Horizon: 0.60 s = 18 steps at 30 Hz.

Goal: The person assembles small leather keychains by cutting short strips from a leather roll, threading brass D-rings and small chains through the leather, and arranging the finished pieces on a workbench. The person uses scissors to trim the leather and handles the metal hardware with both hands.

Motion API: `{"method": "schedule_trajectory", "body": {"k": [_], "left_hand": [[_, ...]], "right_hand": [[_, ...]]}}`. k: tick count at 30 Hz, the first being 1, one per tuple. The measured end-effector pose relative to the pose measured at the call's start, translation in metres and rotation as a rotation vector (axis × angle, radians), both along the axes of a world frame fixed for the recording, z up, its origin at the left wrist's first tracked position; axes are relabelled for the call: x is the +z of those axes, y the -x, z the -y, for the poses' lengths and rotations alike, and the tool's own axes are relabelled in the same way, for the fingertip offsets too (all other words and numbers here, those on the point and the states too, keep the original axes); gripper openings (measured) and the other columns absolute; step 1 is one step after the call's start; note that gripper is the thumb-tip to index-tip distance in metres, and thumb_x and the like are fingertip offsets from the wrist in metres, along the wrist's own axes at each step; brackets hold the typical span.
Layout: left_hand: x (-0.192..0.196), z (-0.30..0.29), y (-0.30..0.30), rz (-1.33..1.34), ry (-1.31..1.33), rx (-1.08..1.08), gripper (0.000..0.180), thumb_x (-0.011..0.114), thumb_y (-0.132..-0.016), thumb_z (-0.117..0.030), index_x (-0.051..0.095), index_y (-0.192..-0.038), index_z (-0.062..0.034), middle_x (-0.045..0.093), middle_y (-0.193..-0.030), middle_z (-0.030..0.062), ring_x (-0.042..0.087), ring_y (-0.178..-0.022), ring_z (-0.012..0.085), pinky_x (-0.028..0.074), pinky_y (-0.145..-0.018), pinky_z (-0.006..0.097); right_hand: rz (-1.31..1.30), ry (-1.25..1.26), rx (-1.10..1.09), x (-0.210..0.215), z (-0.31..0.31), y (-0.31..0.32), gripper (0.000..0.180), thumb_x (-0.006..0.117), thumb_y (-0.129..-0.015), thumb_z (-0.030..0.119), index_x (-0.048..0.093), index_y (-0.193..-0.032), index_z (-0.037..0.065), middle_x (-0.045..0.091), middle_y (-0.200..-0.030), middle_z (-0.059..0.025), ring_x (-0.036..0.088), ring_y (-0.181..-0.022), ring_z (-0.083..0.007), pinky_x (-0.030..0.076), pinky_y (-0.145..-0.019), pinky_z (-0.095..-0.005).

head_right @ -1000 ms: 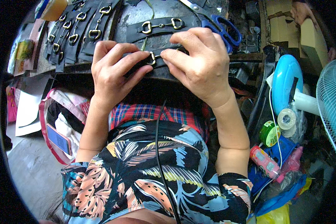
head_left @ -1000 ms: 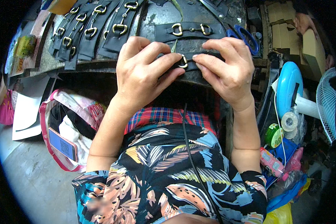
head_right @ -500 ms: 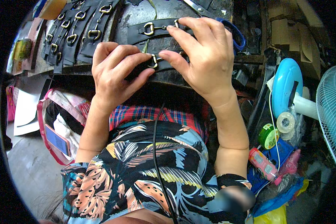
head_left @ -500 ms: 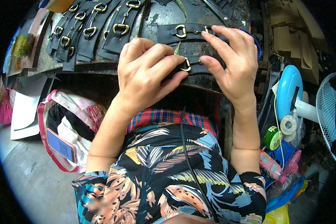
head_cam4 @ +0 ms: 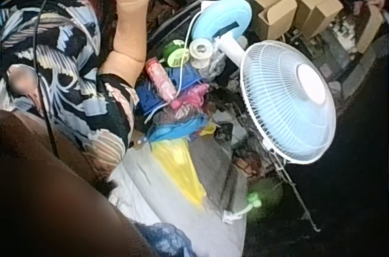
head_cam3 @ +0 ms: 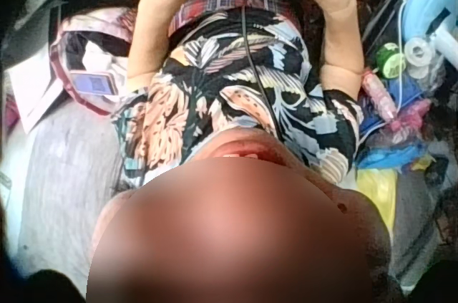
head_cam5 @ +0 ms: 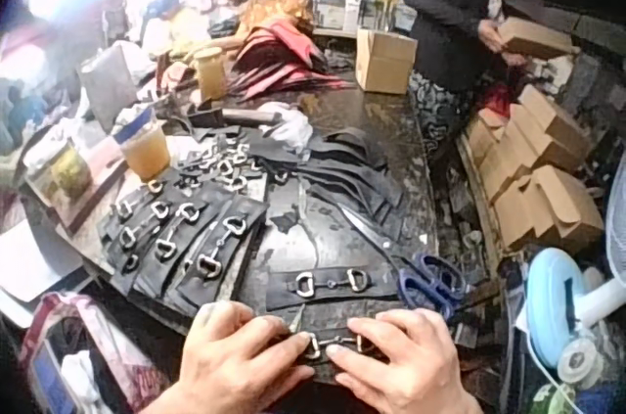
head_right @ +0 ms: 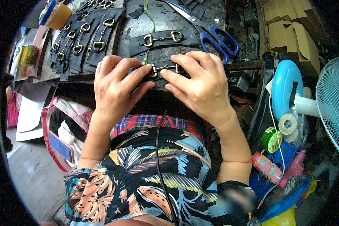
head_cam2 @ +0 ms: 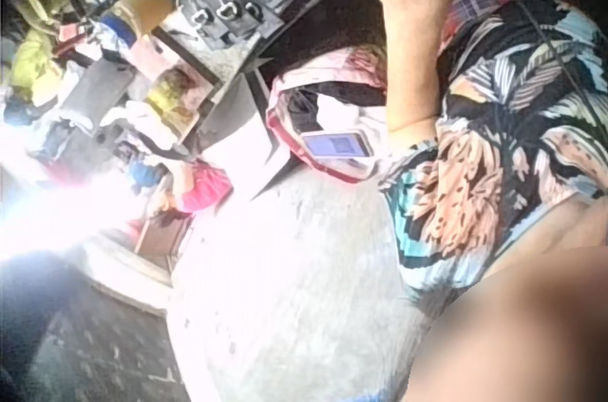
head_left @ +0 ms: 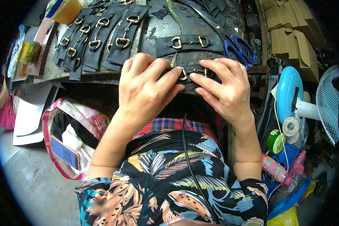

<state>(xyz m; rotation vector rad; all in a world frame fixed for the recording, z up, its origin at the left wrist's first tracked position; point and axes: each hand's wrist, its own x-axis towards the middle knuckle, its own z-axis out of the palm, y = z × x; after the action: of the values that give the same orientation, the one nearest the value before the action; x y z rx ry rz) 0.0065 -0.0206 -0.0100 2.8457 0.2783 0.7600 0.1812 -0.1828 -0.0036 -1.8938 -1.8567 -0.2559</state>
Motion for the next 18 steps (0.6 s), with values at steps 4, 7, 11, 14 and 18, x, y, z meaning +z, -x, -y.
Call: {"method": "schedule_trajectory", "body": {"k": [4,7,11,14,18], "left_hand": [[0.005,-0.002,0.0,-0.013,0.036,-0.016,0.042,0.087,-0.07,-0.028,0.075,-0.107,-0.0157,0.068,-0.102,0.0006,0.06,-0.093,0.0253,0.048,-0.082,0.04],[0.005,0.0,-0.003,0.018,0.056,-0.027,0.043,0.088,-0.068,-0.022,0.073,-0.107,-0.0149,0.066,-0.099,0.0024,0.06,-0.093,0.0263,0.049,-0.081,0.041],[0.005,0.003,-0.01,0.053,0.175,-0.075,0.041,0.085,-0.07,-0.012,0.072,-0.108,-0.0094,0.062,-0.093,0.0069,0.062,-0.087,0.0283,0.052,-0.076,0.041],[0.009,-0.002,-0.014,0.088,0.361,-0.145,0.036,0.079,-0.073,0.0,0.07,-0.108,-0.0021,0.058,-0.091,0.012,0.065,-0.082,0.0317,0.055,-0.074,0.042],[0.014,-0.019,-0.023,0.148,0.394,-0.09,0.033,0.08,-0.074,-0.002,0.071,-0.106,-0.0027,0.06,-0.094,0.0121,0.064,-0.087,0.0323,0.055,-0.078,0.041]], "right_hand": [[-0.082,-0.076,-0.055,0.007,-0.001,-0.013,0.024,0.082,-0.077,0.024,0.078,-0.098,0.013,0.07,-0.109,-0.0056,0.062,-0.105,-0.0289,0.049,-0.09,-0.0431],[-0.043,0.011,-0.192,0.013,0.007,-0.017,0.042,0.087,-0.068,0.028,0.075,-0.103,0.009,0.068,-0.111,-0.0054,0.061,-0.106,-0.029,0.049,-0.089,-0.0423],[-0.036,0.066,-0.223,0.011,0.01,-0.016,0.046,0.09,-0.061,0.027,0.073,-0.1,0.009,0.066,-0.109,-0.0047,0.059,-0.105,-0.0281,0.048,-0.088,-0.0425],[-0.268,-0.005,-0.221,0.011,0.006,-0.015,0.034,0.087,-0.072,0.016,0.071,-0.099,0.003,0.068,-0.098,-0.0094,0.064,-0.094,-0.0287,0.051,-0.084,-0.039],[-0.286,-0.083,-0.158,0.014,-0.015,-0.027,0.032,0.082,-0.08,0.009,0.073,-0.11,0.005,0.071,-0.097,-0.0102,0.065,-0.086,-0.0287,0.052,-0.08,-0.0372]]}}
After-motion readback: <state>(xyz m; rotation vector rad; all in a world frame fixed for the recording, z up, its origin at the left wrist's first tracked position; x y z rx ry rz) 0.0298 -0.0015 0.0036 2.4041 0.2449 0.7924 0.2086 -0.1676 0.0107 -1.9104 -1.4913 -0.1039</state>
